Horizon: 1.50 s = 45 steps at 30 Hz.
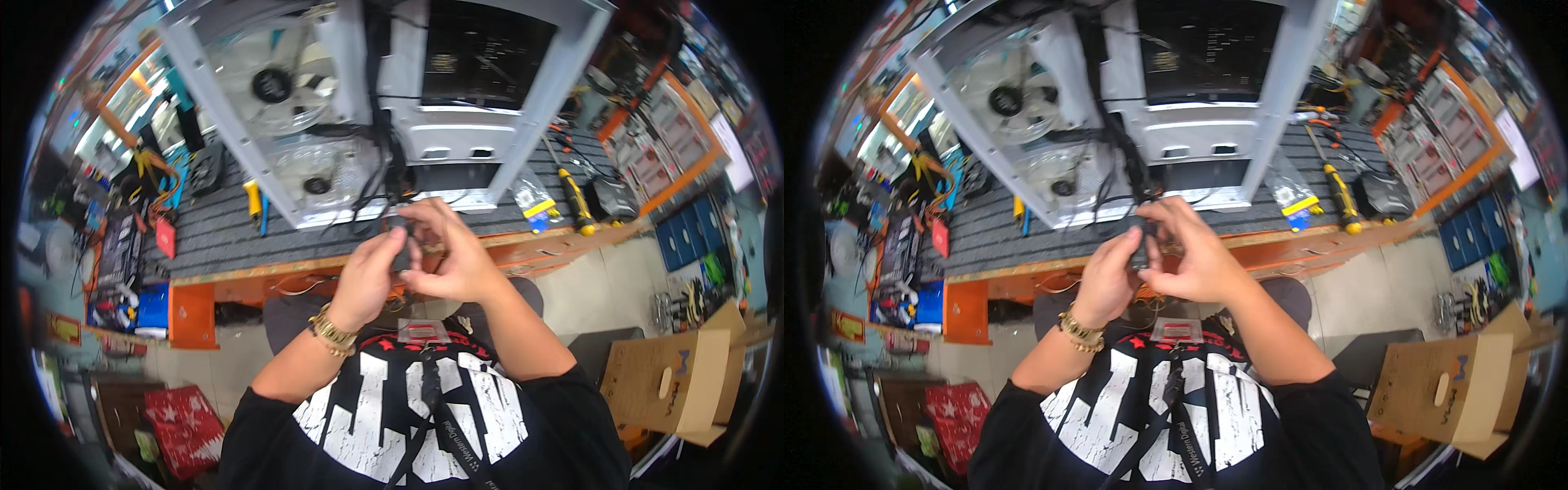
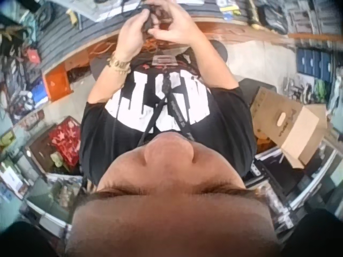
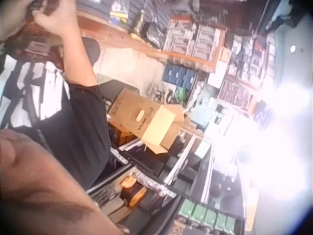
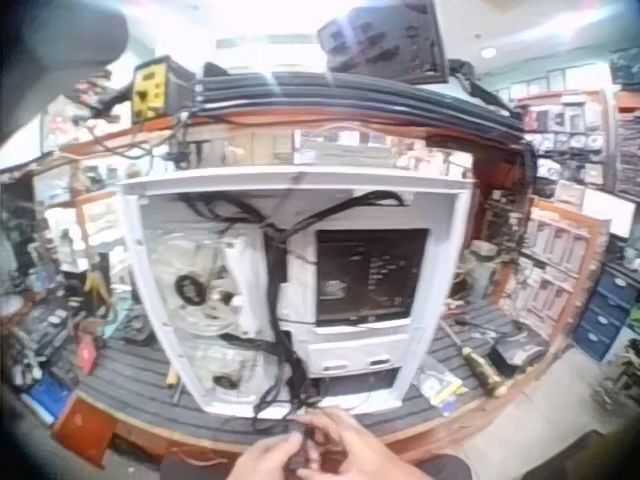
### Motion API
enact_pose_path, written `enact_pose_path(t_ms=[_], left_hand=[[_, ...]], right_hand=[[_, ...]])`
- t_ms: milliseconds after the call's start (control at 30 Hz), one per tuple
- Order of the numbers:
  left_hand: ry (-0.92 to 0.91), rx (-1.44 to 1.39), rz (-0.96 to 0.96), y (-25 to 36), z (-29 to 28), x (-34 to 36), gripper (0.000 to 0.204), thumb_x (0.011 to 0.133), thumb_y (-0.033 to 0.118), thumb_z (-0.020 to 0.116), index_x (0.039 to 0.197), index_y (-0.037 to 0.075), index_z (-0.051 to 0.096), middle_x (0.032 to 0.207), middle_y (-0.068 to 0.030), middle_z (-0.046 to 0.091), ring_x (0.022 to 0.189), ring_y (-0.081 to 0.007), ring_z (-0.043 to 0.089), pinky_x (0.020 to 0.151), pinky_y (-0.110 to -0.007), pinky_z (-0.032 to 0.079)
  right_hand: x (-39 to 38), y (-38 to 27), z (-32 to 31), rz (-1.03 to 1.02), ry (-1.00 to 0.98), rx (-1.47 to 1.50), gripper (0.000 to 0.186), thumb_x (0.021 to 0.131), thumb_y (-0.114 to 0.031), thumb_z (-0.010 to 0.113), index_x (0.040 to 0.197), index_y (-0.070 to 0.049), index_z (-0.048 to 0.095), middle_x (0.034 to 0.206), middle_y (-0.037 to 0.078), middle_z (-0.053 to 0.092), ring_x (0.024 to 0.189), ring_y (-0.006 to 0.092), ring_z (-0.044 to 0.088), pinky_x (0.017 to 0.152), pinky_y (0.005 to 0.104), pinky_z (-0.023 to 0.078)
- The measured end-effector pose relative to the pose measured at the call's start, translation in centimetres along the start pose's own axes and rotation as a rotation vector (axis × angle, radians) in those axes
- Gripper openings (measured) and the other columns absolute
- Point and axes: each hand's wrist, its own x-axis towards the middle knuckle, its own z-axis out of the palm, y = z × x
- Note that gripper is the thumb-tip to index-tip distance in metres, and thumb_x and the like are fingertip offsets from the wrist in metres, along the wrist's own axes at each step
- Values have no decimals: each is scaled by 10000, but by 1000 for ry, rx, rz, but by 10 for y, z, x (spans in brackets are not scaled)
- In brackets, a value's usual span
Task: The person organizes and connects wires within a computer case using a screwdriver to route cables through an internal opening.
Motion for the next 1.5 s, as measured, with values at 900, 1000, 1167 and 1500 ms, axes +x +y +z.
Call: enact_pose_path(t_ms=[900, 1000, 1167, 1500], left_hand=[[23, 246, 69, 12, -3, -3, 427, 1135, 112, 597, 1528, 7, 470, 991, -148, 791, 771, -152, 712, 692, -278, 564], [31, 117, 82, 18, 10, 3, 382, 1163, 170, 467, 1508, 8, 493, 862, -134, 743, 724, -176, 701, 676, -294, 561], [38, -28, 88, 11, 14, 15, 397, 1202, 302, 382, 1424, 8, 529, 795, -120, 685, 714, -224, 694, 678, -349, 569], [-56, -307, -102, 3, 9, 19, 427, 1205, 407, 438, 1232, 31, 638, 773, -15, 531, 775, -206, 597, 821, -422, 535]], right_hand=[[-24, 66, -176, 308, 594, -1079, 323, 1002, -238, 766, 1186, 25, 728, 1096, 188, 777, 1020, 345, 742, 881, 464, 593], [-25, 108, -217, 645, 435, -1265, 366, 1019, -266, 703, 1243, 23, 721, 1225, 213, 765, 1214, 403, 704, 1009, 527, 578], [-27, 156, -247, 873, 123, -1457, 281, 1009, -181, 629, 1226, -32, 728, 1222, 208, 775, 1224, 396, 716, 1022, 520, 596], [-44, 142, -263, 480, 345, -1035, 313, 1073, -137, 580, 1273, 80, 682, 1148, 366, 727, 1130, 546, 685, 994, 565, 543]])
